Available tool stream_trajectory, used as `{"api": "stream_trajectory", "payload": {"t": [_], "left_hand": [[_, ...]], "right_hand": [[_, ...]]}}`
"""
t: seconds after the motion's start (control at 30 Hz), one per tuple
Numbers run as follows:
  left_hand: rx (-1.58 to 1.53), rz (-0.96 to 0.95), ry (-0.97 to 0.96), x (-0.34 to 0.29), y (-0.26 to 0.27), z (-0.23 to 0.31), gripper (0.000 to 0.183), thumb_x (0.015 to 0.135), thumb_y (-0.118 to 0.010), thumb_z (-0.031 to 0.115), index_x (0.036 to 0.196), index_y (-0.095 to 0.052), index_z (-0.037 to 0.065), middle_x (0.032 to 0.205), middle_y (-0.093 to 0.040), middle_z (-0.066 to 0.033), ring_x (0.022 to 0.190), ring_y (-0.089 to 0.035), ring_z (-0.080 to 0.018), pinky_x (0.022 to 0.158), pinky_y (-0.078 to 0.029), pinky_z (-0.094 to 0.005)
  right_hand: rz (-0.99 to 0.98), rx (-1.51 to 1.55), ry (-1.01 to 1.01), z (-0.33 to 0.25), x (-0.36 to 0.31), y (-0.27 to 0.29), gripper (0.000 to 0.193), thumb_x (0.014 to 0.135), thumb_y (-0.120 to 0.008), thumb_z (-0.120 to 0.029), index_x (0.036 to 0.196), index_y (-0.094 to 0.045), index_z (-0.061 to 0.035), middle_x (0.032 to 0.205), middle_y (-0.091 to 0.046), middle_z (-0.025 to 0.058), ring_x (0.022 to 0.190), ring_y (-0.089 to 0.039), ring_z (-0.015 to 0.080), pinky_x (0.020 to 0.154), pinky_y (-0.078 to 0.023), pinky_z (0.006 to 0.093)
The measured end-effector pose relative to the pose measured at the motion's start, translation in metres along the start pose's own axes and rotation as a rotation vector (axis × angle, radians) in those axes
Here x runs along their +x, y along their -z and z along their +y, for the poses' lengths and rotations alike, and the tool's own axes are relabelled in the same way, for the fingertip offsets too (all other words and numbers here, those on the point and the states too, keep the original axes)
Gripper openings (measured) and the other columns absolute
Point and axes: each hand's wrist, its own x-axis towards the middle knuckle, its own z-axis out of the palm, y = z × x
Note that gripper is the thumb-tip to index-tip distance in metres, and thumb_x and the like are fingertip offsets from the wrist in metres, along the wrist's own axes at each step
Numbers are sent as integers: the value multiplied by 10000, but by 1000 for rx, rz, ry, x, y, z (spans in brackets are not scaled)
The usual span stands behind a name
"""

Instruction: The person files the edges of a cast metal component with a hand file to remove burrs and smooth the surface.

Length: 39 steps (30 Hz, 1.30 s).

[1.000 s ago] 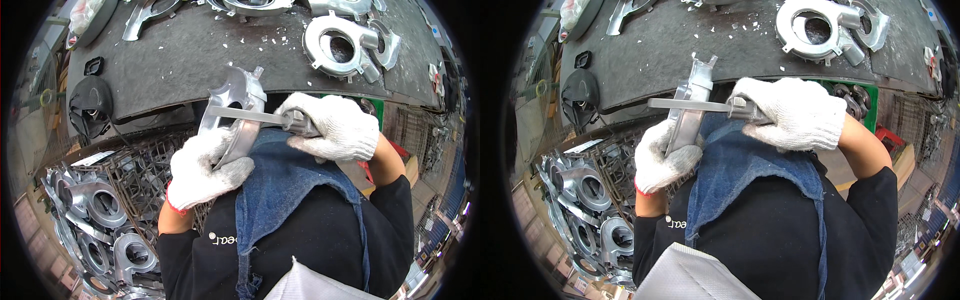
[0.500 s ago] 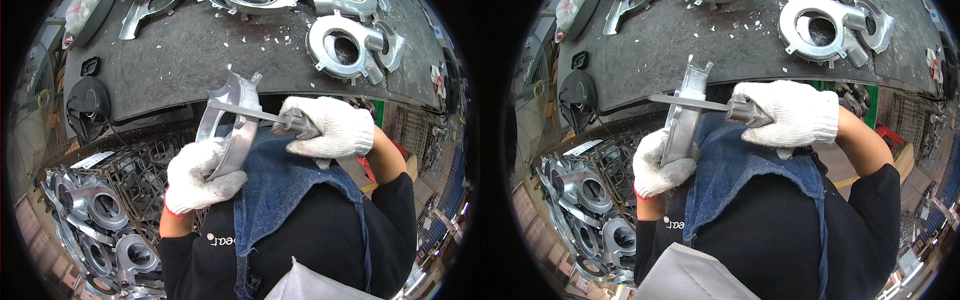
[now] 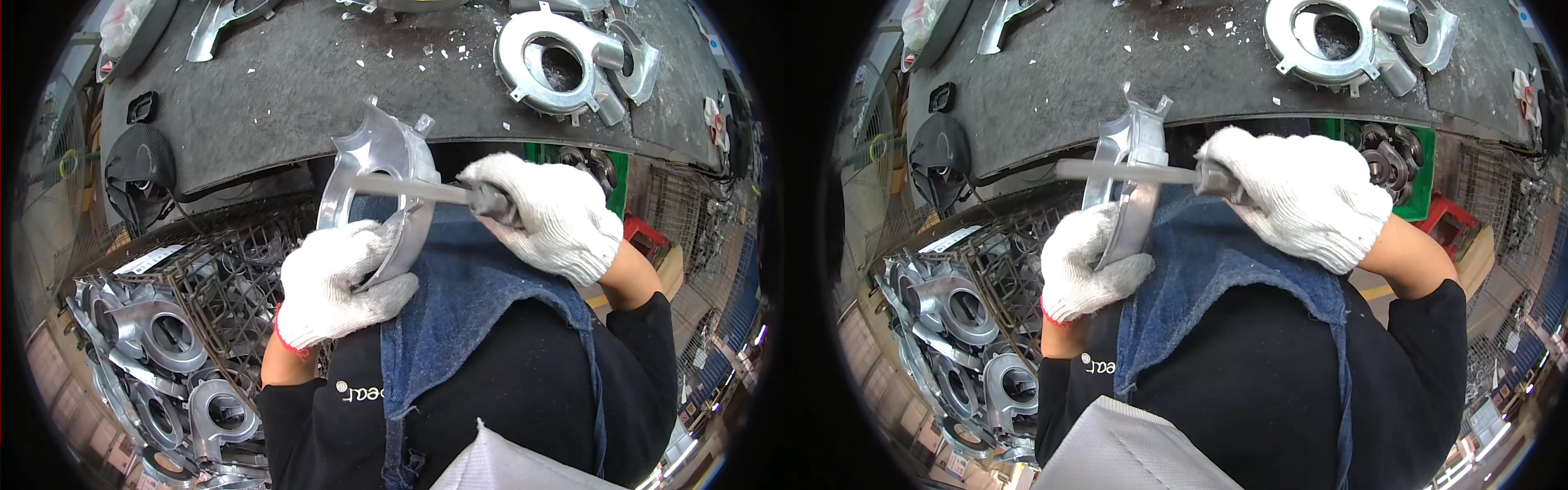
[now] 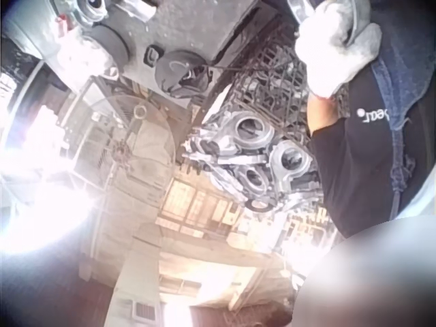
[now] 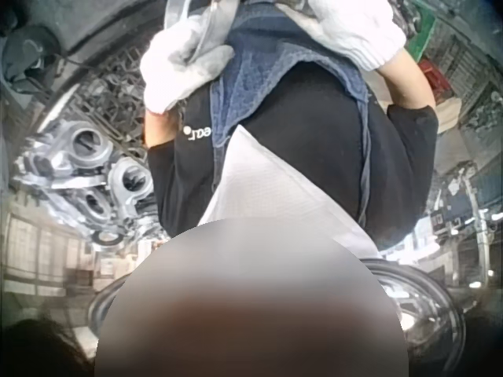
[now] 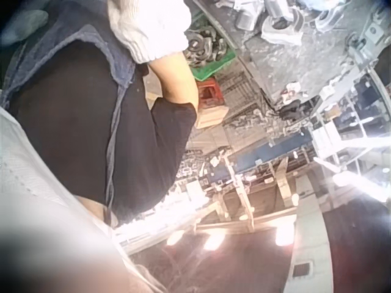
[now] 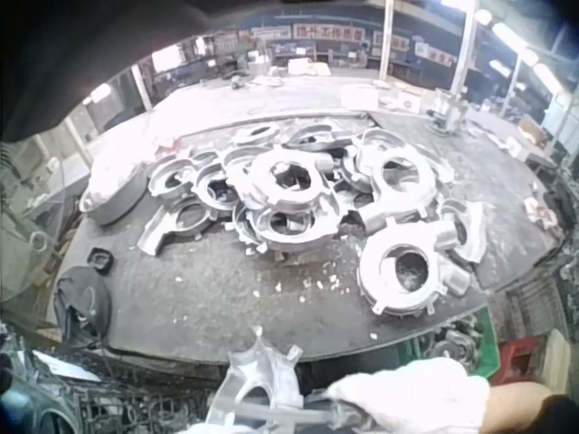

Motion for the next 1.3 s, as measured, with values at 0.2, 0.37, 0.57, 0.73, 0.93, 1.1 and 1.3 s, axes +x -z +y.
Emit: {"api": "stream_trajectory", "payload": {"t": [0.2,0.37,0.57,0.73,0.93,1.1,1.3], "left_hand": [[-4,44,21,0,-4,-3,399,713,-856,237,1048,-757,44,805,-684,-89,671,-677,-268,641,-531,-344],[-161,-29,95,0,-1,-4,436,705,-860,225,1077,-753,24,828,-698,-102,678,-683,-257,645,-534,-343],[-70,-27,-117,-4,2,-12,478,684,-877,204,1093,-747,-8,860,-727,-144,751,-729,-278,682,-557,-342],[-72,51,-174,-24,-2,-26,577,667,-888,190,1176,-721,-25,1076,-748,-172,942,-735,-266,813,-564,-350],[-534,-110,316,-57,2,-47,585,709,-846,156,1245,-646,32,1151,-695,-86,947,-636,-142,782,-518,-293],[-524,-64,454,-56,-9,-43,530,689,-853,154,1170,-655,51,996,-659,-37,877,-604,-107,768,-498,-272],[-853,13,640,-48,-32,-53,328,841,-791,189,1092,-659,24,957,-679,-43,849,-618,-99,756,-506,-255]], "right_hand": [[42,-30,-27,-3,-4,-1,437,830,-783,-129,1242,-637,-114,911,-715,48,764,-723,204,691,-578,304],[49,37,-26,1,-3,0,435,869,-771,-150,1272,-615,-105,941,-719,57,780,-731,190,684,-582,301],[-13,-179,6,-4,-4,-5,422,848,-751,-134,1246,-615,-103,957,-719,78,839,-730,248,738,-579,356],[49,-179,40,-1,2,-14,415,864,-741,-127,1255,-605,-110,942,-717,82,851,-731,256,731,-577,355],[152,157,-78,-2,-2,-24,342,918,-723,-205,1222,-575,-153,806,-723,59,695,-733,228,637,-566,346],[63,188,-120,1,-6,-34,400,927,-751,-187,1259,-554,-86,744,-705,48,529,-673,136,552,-524,281],[22,223,-162,6,-6,-41,418,924,-758,-216,1260,-552,-77,749,-709,61,539,-676,134,569,-526,280]]}}
